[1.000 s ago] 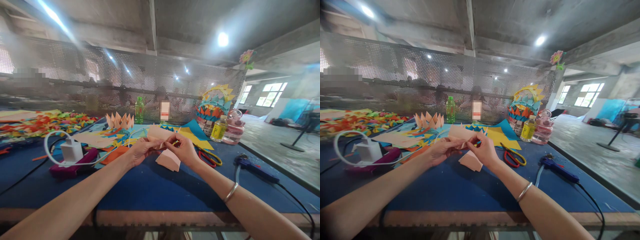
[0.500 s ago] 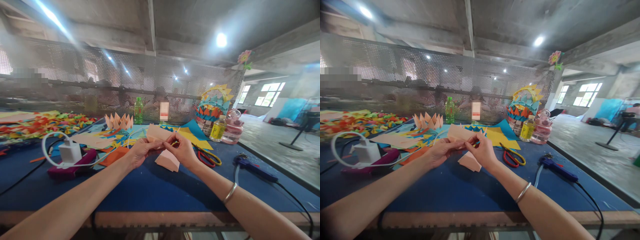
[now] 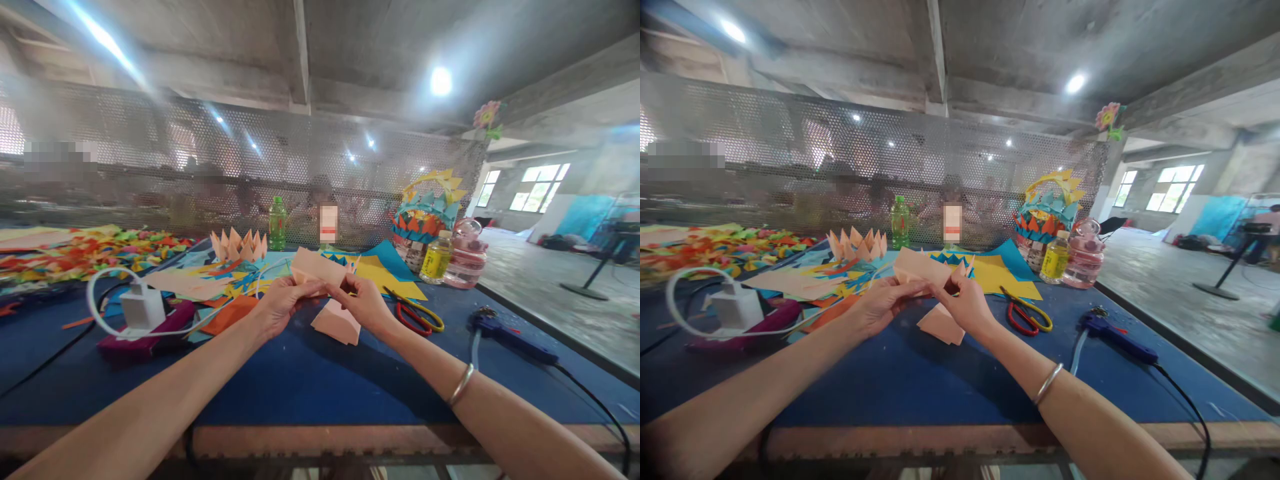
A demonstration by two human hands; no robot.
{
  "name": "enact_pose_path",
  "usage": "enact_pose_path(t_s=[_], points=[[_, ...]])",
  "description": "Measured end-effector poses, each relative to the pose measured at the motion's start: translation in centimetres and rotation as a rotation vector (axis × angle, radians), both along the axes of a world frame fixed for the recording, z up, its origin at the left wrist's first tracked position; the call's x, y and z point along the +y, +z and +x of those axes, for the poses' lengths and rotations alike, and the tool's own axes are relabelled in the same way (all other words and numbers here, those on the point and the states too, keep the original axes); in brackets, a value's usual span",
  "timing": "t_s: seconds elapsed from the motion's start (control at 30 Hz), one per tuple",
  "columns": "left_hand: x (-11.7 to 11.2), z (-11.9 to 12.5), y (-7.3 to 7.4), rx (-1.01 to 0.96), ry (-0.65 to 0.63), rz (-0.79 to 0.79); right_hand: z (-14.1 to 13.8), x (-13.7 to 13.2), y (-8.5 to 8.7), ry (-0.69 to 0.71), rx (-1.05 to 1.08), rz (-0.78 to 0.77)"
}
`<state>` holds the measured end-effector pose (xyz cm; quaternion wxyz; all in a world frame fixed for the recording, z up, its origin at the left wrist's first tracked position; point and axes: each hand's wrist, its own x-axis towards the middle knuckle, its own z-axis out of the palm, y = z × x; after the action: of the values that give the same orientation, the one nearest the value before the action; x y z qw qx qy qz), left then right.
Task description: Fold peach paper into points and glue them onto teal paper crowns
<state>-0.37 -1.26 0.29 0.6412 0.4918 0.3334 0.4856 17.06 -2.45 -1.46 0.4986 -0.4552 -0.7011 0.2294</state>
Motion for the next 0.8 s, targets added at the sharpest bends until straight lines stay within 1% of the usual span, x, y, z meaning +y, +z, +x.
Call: enact_pose_path(t_s=[0.23, 0.53, 0.8], points=[[0.04, -0.02, 0.1, 0.014, 0.027, -0.002, 0.15, 0.39, -0.21, -0.015, -0.026, 0.019], [0.14, -0.09, -0.01, 0.025, 0.034, 0.002, -0.01, 0.11, 0.04, -0.022, -0.022, 0.024], [-0.02, 0.16, 0.1, 0.034, -0.015, 0.033, -0.07, 0.31, -0.05, -0.042, -0.01, 0.028]])
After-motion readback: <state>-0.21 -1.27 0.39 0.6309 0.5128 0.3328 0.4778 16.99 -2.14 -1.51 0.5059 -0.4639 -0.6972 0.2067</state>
